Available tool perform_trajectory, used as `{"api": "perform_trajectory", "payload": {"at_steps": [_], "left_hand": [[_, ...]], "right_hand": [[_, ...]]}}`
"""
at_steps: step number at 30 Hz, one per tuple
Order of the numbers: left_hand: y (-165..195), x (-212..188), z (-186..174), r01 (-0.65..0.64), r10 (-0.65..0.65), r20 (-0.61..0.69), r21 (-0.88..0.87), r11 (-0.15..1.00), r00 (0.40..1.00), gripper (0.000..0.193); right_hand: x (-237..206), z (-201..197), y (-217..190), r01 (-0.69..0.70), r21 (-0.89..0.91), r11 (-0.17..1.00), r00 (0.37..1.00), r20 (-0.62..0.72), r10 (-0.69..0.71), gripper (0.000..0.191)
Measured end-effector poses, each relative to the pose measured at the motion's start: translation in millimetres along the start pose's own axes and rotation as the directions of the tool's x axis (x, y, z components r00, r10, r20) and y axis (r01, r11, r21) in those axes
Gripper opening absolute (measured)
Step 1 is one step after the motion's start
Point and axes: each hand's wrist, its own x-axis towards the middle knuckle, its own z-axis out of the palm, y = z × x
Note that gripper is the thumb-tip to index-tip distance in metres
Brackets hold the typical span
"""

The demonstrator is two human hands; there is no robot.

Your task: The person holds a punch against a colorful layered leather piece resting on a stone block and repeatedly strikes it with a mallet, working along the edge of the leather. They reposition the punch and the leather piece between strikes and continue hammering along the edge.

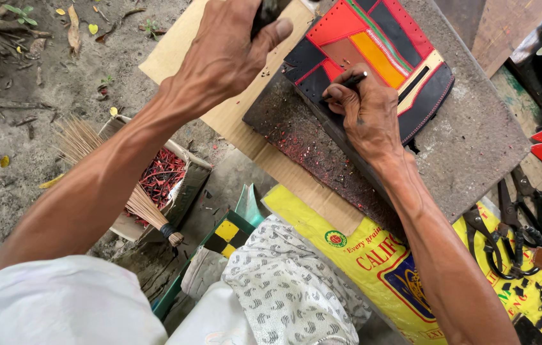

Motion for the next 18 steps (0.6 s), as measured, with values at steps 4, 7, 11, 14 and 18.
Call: {"api": "perform_trajectory", "payload": {"at_steps": [4,7,11,14,18], "left_hand": [[20.7,-12.0,-18.7,0.12,-0.131,0.091,0.116,0.986,0.987,0.041],[30.6,-18.8,-23.2,0.075,-0.089,0.088,0.155,0.985,0.992,0.044],[40.6,-26.7,-27.6,0.067,-0.085,0.122,0.144,0.987,0.989,0.046],[50.9,-30.8,-30.4,0.061,-0.078,0.143,0.119,0.991,0.987,0.045],[67.1,-30.4,-32.5,0.039,-0.053,0.162,0.091,0.995,0.985,0.047]], "right_hand": [[0.1,0.1,0.2,0.017,-0.018,1.0,1.0,-0.011,-0.017,0.011],[0.5,1.1,0.7,0.004,-0.014,1.0,1.0,-0.018,-0.004,0.01],[-0.3,2.2,2.0,0.054,-0.051,0.997,0.998,-0.037,-0.056,0.011],[-1.6,2.7,1.9,0.139,-0.175,0.975,0.988,-0.035,-0.147,0.01],[0.2,4.7,-0.4,0.198,-0.277,0.94,0.975,-0.039,-0.217,0.009]]}}
